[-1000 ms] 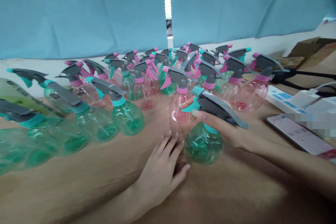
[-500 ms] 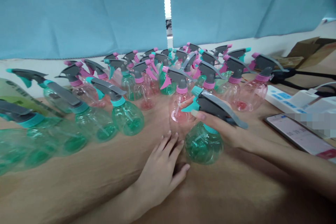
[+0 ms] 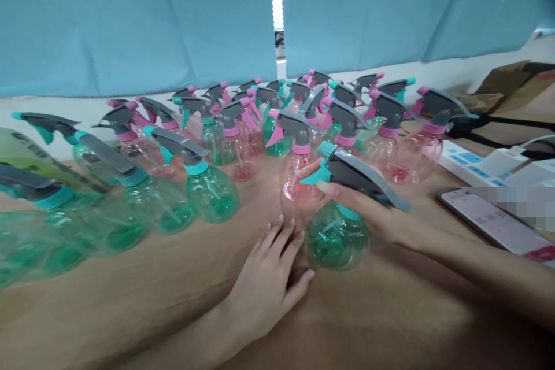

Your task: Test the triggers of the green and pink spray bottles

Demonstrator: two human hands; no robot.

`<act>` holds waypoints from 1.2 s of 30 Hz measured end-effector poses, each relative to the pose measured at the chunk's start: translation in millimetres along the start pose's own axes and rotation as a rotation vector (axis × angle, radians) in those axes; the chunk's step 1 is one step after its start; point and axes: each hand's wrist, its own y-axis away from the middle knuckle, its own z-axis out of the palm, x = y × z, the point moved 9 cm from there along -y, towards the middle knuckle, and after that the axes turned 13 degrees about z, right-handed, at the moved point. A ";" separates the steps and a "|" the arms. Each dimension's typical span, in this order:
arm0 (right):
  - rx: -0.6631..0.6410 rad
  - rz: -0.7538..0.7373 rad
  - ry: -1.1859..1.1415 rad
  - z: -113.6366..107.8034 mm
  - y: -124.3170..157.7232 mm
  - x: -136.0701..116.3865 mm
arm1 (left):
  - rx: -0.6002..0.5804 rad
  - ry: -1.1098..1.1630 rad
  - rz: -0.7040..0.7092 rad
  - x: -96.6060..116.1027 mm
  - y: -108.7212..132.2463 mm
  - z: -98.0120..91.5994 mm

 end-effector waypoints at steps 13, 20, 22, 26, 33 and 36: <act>0.068 -0.045 0.078 -4.4 -1.1 -9.2 | -0.010 -0.001 -0.001 0.5 -0.3 -0.6; 0.038 -0.029 0.147 -6.0 -0.6 -12.3 | -0.007 -0.010 0.003 0.3 -1.1 -1.7; 0.036 -0.039 0.179 -5.7 -0.6 -14.0 | -0.021 -0.017 0.001 0.1 -1.3 -0.9; 0.055 -0.055 0.132 -6.8 -1.7 -13.7 | -0.010 -0.008 0.002 0.4 -0.9 -1.2; 0.052 -0.077 0.076 -6.9 -4.0 -9.4 | 0.002 -0.007 0.010 1.4 -0.4 -1.4; 0.042 -0.077 0.074 -5.8 -3.6 -11.8 | 0.008 -0.011 0.006 1.0 -0.3 -2.6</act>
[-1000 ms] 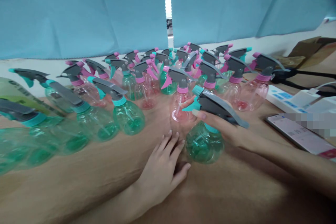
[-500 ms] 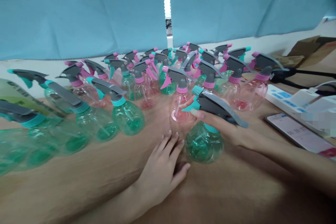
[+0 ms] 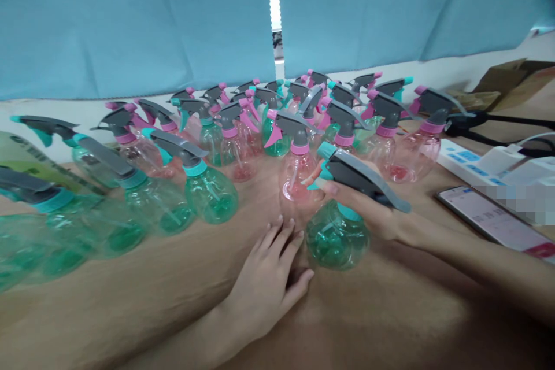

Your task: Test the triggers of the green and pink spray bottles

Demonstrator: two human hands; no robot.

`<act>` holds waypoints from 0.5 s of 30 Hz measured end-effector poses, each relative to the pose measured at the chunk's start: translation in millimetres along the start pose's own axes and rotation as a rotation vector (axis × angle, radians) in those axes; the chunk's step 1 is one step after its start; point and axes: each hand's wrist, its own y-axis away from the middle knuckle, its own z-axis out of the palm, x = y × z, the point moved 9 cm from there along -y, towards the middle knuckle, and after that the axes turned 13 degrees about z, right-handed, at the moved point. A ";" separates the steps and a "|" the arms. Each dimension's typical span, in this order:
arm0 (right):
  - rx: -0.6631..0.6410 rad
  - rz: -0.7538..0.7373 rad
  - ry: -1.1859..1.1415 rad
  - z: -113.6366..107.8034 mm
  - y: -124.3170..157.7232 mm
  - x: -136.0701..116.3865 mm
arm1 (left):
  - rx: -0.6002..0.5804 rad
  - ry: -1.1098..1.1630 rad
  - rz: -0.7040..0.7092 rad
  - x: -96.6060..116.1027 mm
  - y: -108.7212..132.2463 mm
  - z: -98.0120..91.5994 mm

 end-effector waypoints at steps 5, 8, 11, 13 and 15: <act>0.018 -0.027 0.052 0.5 3.3 -8.2 | -0.003 -0.014 0.005 -0.5 0.1 0.3; 0.063 -0.032 0.106 -1.8 3.9 -8.8 | 0.008 -0.013 0.005 -0.7 0.1 -0.2; 0.077 -0.007 0.111 -2.7 2.6 -5.3 | 0.004 -0.009 0.003 -0.5 -0.6 0.0; 0.059 0.014 0.079 -1.6 2.1 -2.9 | -0.009 -0.009 -0.002 -0.7 -1.2 0.9; 0.032 0.027 0.053 1.1 2.8 -0.9 | -0.018 -0.009 -0.005 -0.9 -1.6 1.8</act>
